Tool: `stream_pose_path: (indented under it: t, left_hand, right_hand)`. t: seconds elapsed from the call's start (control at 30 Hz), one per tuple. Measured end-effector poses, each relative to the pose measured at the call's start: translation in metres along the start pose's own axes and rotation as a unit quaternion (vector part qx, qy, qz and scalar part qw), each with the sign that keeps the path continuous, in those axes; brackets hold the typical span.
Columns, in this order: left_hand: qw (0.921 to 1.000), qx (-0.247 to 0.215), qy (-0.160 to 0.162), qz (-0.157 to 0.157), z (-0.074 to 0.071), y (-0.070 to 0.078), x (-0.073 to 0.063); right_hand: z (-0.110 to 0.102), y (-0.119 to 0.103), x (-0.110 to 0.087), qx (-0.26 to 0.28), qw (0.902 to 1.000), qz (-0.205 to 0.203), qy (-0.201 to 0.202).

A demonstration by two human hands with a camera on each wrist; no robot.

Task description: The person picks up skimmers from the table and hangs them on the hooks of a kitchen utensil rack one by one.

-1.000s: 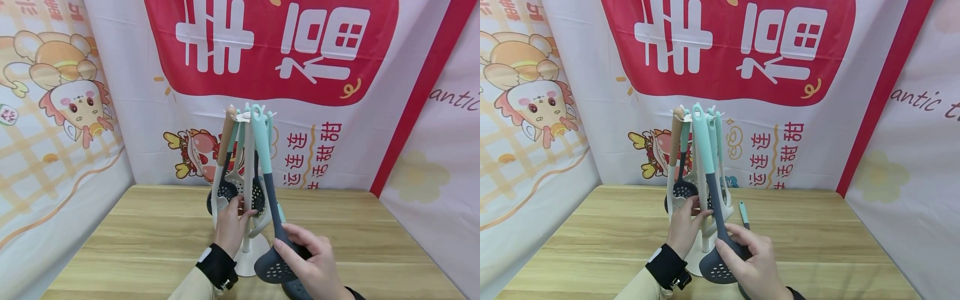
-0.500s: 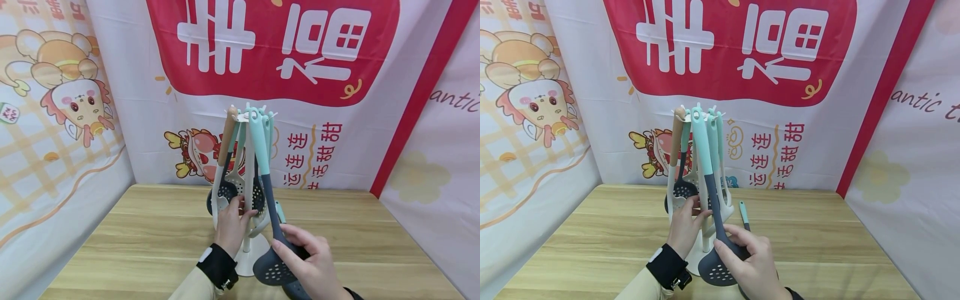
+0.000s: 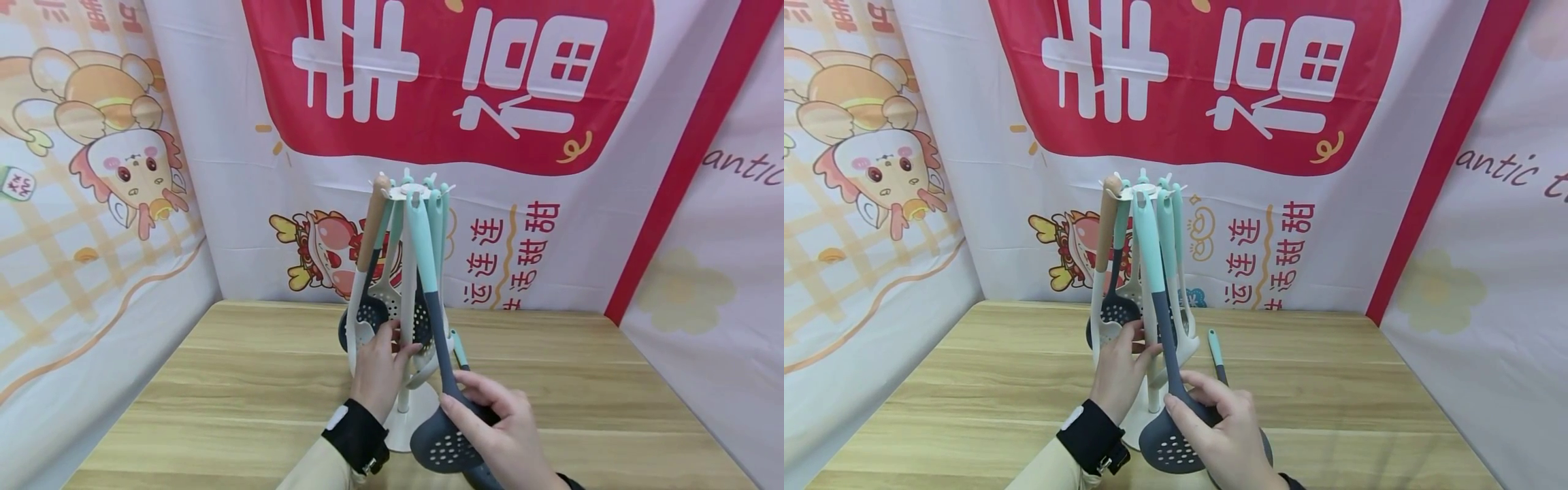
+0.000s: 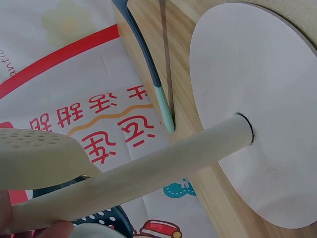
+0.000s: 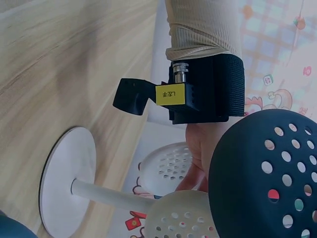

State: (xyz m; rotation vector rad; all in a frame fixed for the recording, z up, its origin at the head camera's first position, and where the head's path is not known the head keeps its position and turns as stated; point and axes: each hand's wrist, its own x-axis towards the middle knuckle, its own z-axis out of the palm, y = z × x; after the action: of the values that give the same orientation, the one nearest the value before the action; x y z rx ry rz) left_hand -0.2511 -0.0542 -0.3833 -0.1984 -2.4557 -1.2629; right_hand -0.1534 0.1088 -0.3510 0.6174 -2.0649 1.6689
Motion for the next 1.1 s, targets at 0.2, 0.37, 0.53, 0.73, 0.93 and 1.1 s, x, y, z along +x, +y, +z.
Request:
stream_pose_path:
  t: [0.2, 0.37, 0.53, 0.73, 0.93, 1.1]
  left_hand:
    - [0.9999, 0.004, 0.005, 0.012, 0.000, -0.002, -0.001]
    - [0.9998, 0.009, 0.007, 0.015, -0.001, -0.001, -0.002]
    - [0.9997, 0.009, 0.011, 0.020, -0.001, -0.002, -0.003]
    - [0.9992, 0.007, 0.014, 0.038, -0.002, -0.003, -0.003]
    - [0.9983, 0.009, 0.015, 0.056, -0.002, -0.006, -0.003]
    - [0.9986, 0.008, 0.007, 0.053, -0.003, -0.006, -0.002]
  right_hand:
    - [0.003, 0.002, -0.001, 0.008, 0.9994, 0.033, -0.006]
    - [0.006, 0.004, -0.001, 0.018, 0.9992, 0.029, -0.019]
    - [0.009, 0.006, 0.002, 0.024, 0.9991, 0.013, -0.031]
    - [0.013, 0.009, 0.003, 0.022, 0.9962, 0.074, -0.041]
    - [0.015, 0.013, 0.006, 0.009, 0.9933, 0.105, -0.047]
    - [0.016, 0.019, 0.009, -0.005, 0.9955, 0.088, -0.034]
